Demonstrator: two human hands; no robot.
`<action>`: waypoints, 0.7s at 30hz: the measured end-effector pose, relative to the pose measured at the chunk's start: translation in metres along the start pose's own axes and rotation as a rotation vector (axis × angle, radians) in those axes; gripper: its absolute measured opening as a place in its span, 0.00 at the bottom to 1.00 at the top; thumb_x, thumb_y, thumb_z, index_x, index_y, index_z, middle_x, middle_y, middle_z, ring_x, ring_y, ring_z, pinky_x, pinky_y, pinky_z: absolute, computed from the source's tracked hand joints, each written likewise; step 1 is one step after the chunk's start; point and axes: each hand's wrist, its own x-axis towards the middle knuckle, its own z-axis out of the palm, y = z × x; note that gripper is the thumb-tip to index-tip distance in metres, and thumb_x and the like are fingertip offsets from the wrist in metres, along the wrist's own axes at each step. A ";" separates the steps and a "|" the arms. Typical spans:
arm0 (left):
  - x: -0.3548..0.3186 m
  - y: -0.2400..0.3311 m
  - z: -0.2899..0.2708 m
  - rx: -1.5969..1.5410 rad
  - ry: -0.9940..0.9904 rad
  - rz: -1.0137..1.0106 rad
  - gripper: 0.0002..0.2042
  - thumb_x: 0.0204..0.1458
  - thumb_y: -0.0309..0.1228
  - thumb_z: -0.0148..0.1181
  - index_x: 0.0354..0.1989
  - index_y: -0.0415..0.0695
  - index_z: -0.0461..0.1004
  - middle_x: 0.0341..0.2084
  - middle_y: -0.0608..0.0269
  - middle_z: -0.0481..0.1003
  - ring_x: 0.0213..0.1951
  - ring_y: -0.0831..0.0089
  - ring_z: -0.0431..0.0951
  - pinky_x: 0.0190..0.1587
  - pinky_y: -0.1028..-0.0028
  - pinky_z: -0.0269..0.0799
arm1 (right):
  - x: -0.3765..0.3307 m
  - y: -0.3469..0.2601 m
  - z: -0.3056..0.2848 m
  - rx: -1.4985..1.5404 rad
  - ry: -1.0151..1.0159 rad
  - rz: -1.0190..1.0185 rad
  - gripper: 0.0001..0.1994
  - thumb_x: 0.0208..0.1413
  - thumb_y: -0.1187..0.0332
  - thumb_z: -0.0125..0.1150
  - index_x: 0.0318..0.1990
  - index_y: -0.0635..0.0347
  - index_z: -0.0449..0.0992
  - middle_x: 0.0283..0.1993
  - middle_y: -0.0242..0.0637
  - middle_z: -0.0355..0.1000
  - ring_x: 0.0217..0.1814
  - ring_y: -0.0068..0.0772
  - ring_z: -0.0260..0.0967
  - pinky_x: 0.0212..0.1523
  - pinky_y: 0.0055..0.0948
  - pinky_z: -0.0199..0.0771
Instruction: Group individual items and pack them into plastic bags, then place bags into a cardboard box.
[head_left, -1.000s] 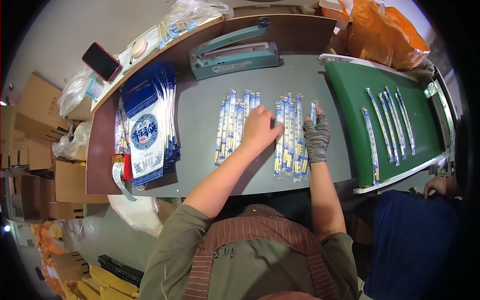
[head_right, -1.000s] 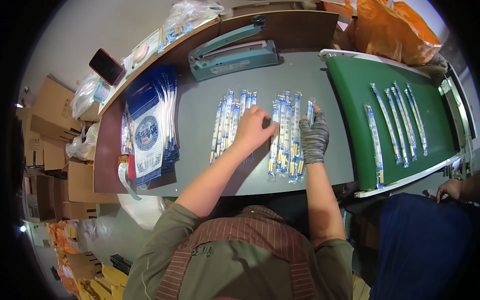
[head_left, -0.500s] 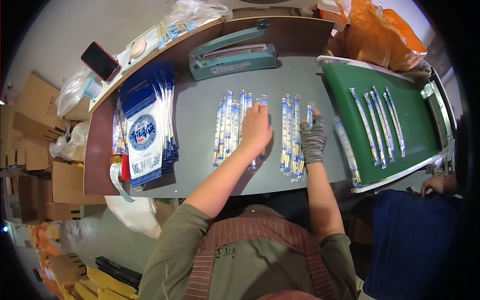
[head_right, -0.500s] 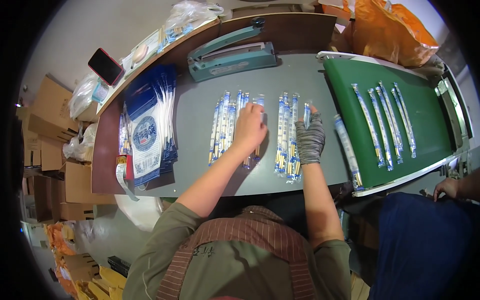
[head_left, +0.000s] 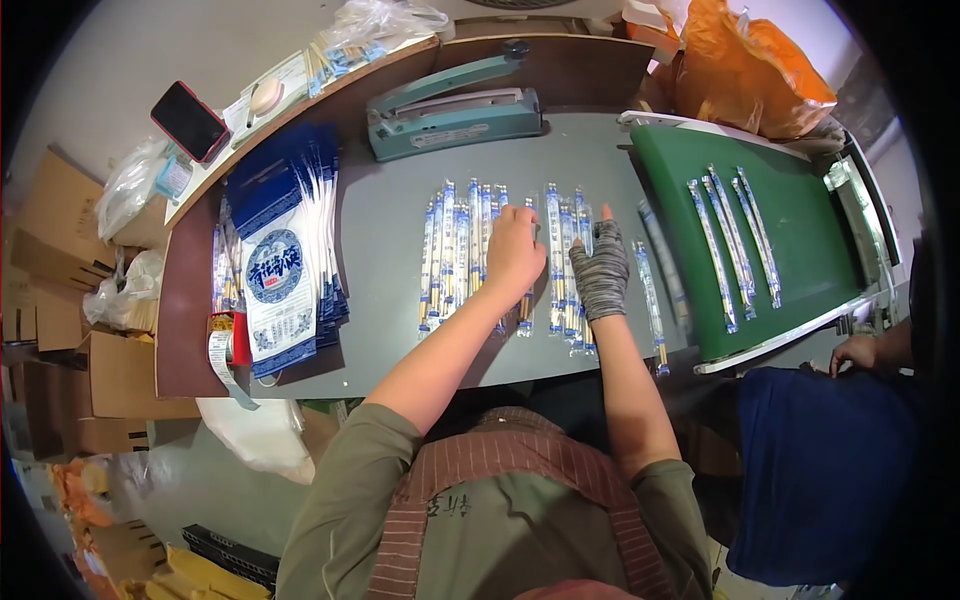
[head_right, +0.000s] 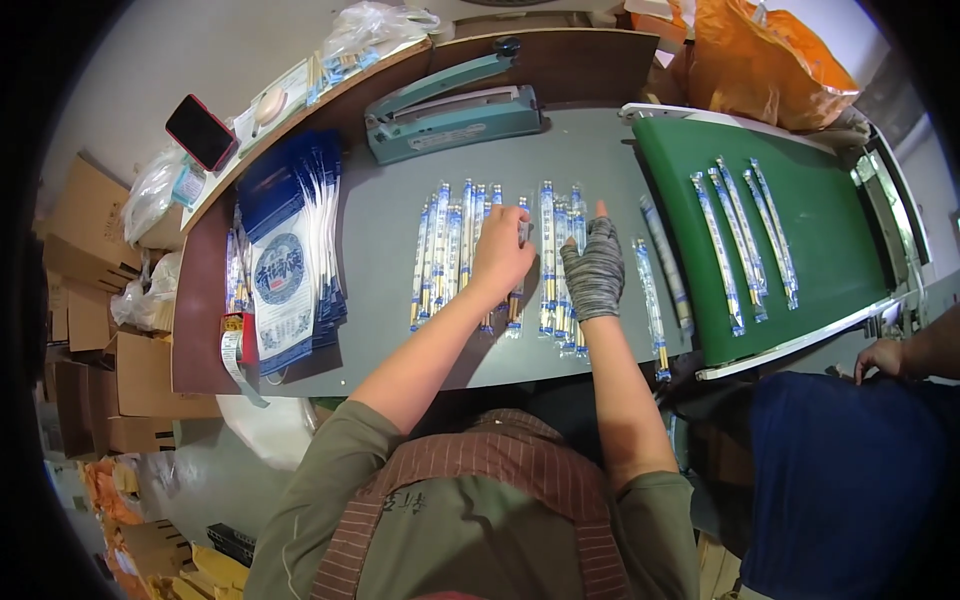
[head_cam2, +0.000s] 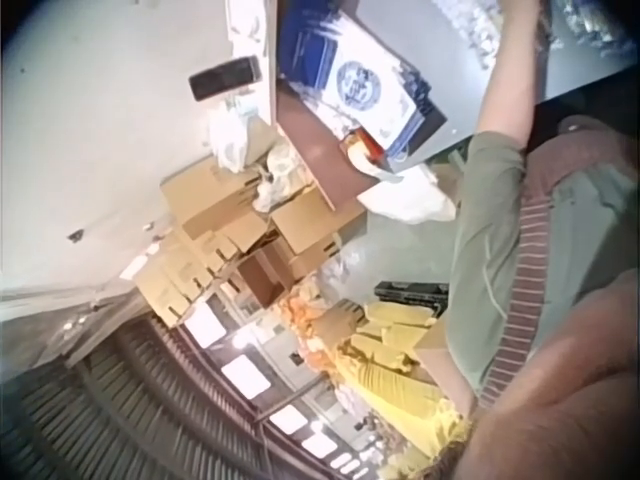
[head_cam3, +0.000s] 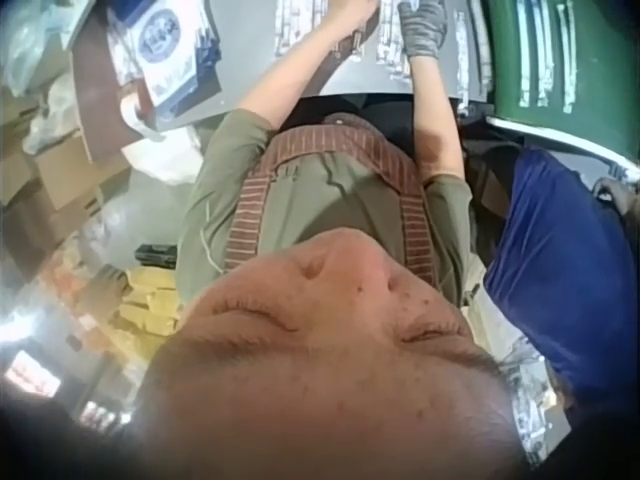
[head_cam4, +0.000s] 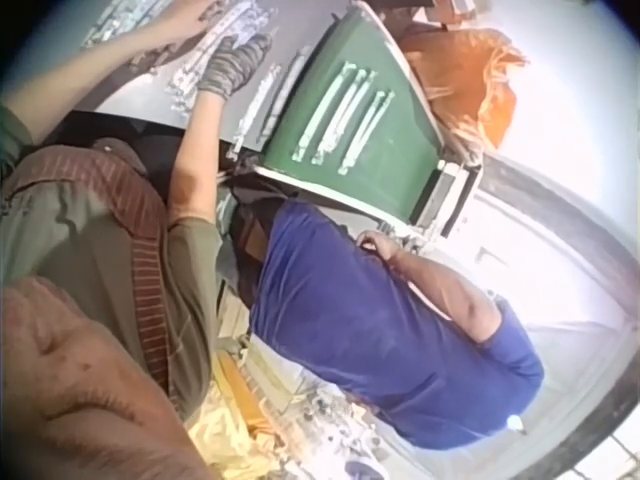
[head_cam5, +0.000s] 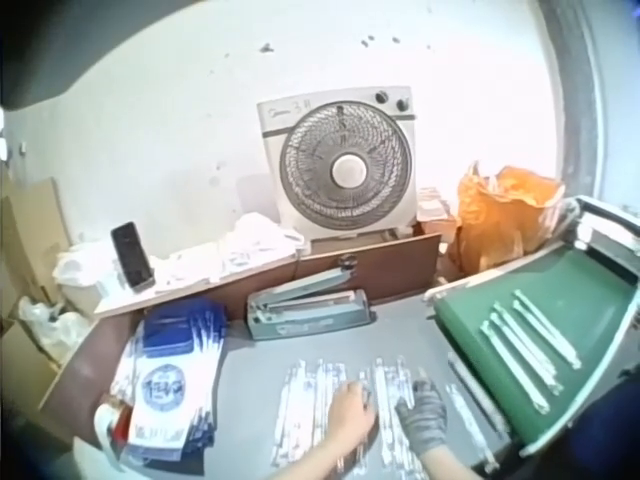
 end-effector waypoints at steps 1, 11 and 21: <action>0.000 -0.001 0.000 -0.018 0.026 -0.013 0.17 0.41 0.25 0.60 0.42 0.39 0.69 0.41 0.51 0.68 0.45 0.52 0.69 0.46 0.60 0.68 | 0.000 -0.001 0.000 0.000 0.000 -0.001 0.37 0.47 0.72 0.62 0.66 0.60 0.55 0.50 0.49 0.70 0.49 0.47 0.69 0.53 0.37 0.69; -0.001 -0.005 0.000 0.054 0.011 0.006 0.17 0.43 0.28 0.61 0.44 0.38 0.69 0.39 0.52 0.69 0.43 0.54 0.70 0.45 0.61 0.68 | 0.000 -0.003 -0.005 0.028 0.001 0.028 0.36 0.46 0.73 0.63 0.65 0.60 0.57 0.53 0.51 0.70 0.52 0.48 0.69 0.55 0.38 0.69; -0.004 0.001 -0.011 0.036 0.043 -0.007 0.19 0.44 0.24 0.59 0.47 0.38 0.68 0.37 0.51 0.71 0.41 0.55 0.72 0.44 0.61 0.69 | 0.001 -0.005 -0.009 0.068 -0.055 0.070 0.34 0.48 0.73 0.61 0.65 0.61 0.57 0.58 0.53 0.66 0.58 0.50 0.66 0.59 0.38 0.67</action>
